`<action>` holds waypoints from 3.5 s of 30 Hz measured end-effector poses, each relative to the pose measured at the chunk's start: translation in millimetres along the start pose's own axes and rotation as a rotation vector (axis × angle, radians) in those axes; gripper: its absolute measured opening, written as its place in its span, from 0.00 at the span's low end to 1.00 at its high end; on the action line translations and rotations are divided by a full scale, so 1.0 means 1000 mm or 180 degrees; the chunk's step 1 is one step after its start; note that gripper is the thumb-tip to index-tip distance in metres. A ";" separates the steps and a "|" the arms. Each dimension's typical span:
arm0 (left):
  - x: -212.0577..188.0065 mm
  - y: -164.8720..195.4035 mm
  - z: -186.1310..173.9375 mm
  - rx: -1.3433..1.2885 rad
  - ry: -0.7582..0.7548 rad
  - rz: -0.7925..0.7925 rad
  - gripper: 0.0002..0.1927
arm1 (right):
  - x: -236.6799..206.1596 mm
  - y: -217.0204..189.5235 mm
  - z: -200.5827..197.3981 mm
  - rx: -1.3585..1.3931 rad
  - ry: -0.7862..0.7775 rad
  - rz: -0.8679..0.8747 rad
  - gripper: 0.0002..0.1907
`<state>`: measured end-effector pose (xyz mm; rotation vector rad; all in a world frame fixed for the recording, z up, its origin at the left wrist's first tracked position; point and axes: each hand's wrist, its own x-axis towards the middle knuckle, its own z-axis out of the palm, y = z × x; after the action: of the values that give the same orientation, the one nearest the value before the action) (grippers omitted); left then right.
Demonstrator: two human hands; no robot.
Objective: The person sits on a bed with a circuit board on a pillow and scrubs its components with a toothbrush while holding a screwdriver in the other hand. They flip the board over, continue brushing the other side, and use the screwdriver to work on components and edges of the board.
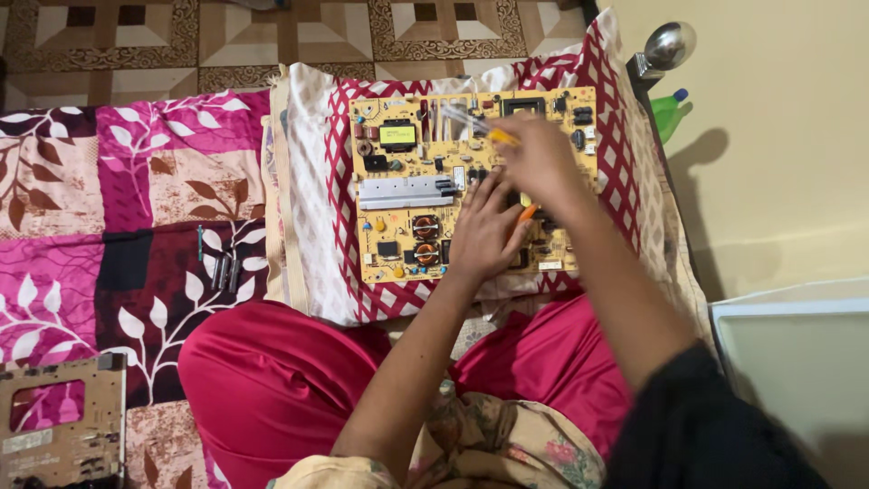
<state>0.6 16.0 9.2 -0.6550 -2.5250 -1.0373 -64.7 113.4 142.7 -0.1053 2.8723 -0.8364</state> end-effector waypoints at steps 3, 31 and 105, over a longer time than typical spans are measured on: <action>0.001 0.003 -0.003 0.0026 -0.0183 -0.0159 0.20 | -0.023 0.029 -0.065 -0.0494 0.0835 -0.0379 0.19; 0.000 0.000 0.002 0.0132 -0.0027 -0.0108 0.20 | 0.020 0.134 -0.054 -0.0952 0.0819 -0.0189 0.20; -0.001 0.005 -0.003 0.0082 -0.0028 -0.0125 0.18 | 0.042 0.140 -0.116 -0.3006 0.1006 -0.1230 0.20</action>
<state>4.7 16.8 14.1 -0.6063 -2.5641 -1.0154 -128.4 288.2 158.5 -0.6874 3.3149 0.5974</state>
